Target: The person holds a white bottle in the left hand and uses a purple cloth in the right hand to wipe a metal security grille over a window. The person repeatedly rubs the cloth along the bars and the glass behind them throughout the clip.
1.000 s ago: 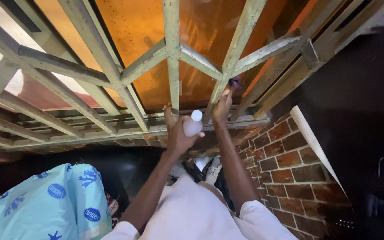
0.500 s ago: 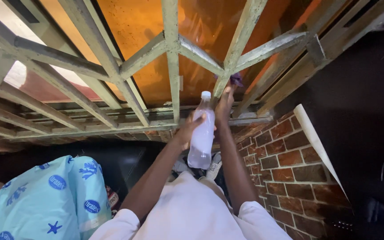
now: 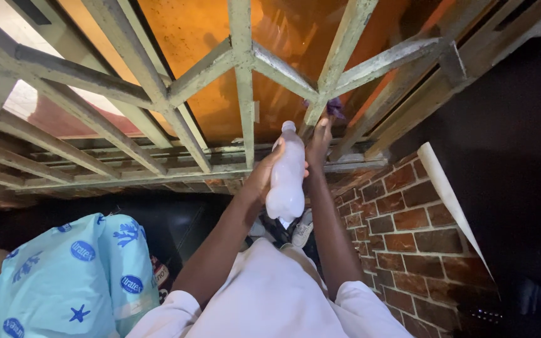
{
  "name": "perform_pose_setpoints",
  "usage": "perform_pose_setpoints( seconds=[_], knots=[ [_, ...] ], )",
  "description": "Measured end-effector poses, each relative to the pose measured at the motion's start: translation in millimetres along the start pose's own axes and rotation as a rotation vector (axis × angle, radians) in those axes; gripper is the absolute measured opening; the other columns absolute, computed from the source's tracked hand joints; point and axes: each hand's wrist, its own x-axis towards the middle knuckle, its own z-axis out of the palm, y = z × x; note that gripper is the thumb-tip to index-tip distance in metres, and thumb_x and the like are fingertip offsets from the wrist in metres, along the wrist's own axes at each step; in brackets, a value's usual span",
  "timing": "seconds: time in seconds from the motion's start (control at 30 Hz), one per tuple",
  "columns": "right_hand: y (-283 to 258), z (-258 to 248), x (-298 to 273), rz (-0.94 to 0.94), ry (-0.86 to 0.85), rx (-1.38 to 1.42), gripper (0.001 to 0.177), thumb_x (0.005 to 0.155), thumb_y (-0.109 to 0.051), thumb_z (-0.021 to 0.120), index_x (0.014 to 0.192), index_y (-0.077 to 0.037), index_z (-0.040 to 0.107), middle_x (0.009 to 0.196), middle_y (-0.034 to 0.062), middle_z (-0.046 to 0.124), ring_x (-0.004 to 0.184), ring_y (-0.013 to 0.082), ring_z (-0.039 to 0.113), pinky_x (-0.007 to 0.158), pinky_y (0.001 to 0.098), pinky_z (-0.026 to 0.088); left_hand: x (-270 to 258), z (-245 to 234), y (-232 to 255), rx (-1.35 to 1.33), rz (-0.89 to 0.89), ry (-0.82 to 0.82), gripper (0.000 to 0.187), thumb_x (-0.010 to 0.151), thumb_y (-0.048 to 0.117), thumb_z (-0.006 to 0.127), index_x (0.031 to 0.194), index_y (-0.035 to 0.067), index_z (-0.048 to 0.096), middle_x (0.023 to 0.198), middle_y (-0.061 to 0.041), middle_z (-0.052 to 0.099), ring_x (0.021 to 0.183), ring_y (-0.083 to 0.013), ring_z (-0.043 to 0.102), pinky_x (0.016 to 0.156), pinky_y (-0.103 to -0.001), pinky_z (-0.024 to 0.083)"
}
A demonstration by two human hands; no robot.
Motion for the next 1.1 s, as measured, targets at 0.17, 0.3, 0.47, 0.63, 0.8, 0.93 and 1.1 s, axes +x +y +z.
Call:
perform_pose_setpoints(
  seconds=[0.17, 0.3, 0.47, 0.63, 0.8, 0.93, 1.1],
  knots=[
    [3, -3, 0, -0.029, -0.026, -0.036, 0.076, 0.108, -0.061, 0.04, 0.155, -0.002, 0.042, 0.15, 0.0169, 0.054, 0.138, 0.0286, 0.051, 0.117, 0.0428, 0.038, 0, -7, -4, 0.093, 0.011, 0.156, 0.066, 0.095, 0.057, 0.065, 0.128, 0.0, 0.062, 0.094, -0.015, 0.071, 0.076, -0.0252, 0.072, 0.068, -0.038, 0.06],
    [5, 0, 1, 0.021, -0.008, -0.003, 0.075, 0.108, -0.06, 0.04, 0.155, -0.002, 0.041, 0.152, 0.0174, 0.053, 0.14, 0.0295, 0.05, 0.117, 0.044, 0.038, -3, -6, 0, 0.08, 0.069, 0.116, 0.063, 0.097, 0.056, 0.063, 0.126, 0.001, 0.061, 0.094, -0.015, 0.069, 0.076, -0.0276, 0.071, 0.069, -0.041, 0.061],
    [1, 0, -3, 0.011, -0.002, -0.079, 0.077, 0.106, -0.063, 0.038, 0.153, -0.002, 0.043, 0.148, 0.0174, 0.056, 0.136, 0.0279, 0.053, 0.114, 0.043, 0.039, -9, -5, 9, -0.055, -0.018, -0.006, 0.058, 0.097, 0.046, 0.063, 0.135, 0.003, 0.056, 0.112, -0.016, 0.069, 0.096, -0.0272, 0.071, 0.087, -0.045, 0.059],
    [-5, 3, -5, -0.046, -0.011, -0.101, 0.079, 0.106, -0.067, 0.036, 0.148, -0.001, 0.051, 0.14, 0.0157, 0.059, 0.127, 0.0266, 0.057, 0.111, 0.0432, 0.043, -15, 1, 13, -0.101, -0.021, -0.113, 0.06, 0.096, 0.037, 0.061, 0.141, -0.001, 0.051, 0.124, -0.019, 0.069, 0.108, -0.0282, 0.07, 0.097, -0.045, 0.056],
    [-15, 7, -9, 0.022, -0.003, 0.007, 0.08, 0.103, -0.068, 0.039, 0.146, -0.001, 0.049, 0.14, 0.0152, 0.058, 0.125, 0.0267, 0.058, 0.108, 0.0441, 0.045, -21, 12, 17, 0.036, 0.035, -0.093, 0.063, 0.097, 0.041, 0.064, 0.142, 0.0, 0.049, 0.127, -0.018, 0.067, 0.108, -0.0281, 0.071, 0.089, -0.045, 0.059],
    [1, 3, -3, 0.013, 0.036, -0.04, 0.081, 0.103, -0.068, 0.04, 0.146, 0.0, 0.051, 0.141, 0.0167, 0.06, 0.128, 0.0271, 0.058, 0.111, 0.043, 0.043, -9, 4, 19, -0.017, 0.011, -0.019, 0.064, 0.095, 0.04, 0.07, 0.138, -0.003, 0.053, 0.119, -0.02, 0.07, 0.099, -0.0281, 0.073, 0.084, -0.042, 0.061],
    [32, -12, 2, 0.001, 0.031, -0.001, 0.081, 0.103, -0.066, 0.043, 0.15, -0.001, 0.048, 0.145, 0.0177, 0.058, 0.133, 0.0297, 0.056, 0.113, 0.0435, 0.042, -7, -12, 11, -0.002, 0.008, 0.052, 0.058, 0.094, 0.038, 0.073, 0.129, -0.006, 0.06, 0.106, -0.02, 0.073, 0.088, -0.0279, 0.074, 0.078, -0.038, 0.062]
  ],
)
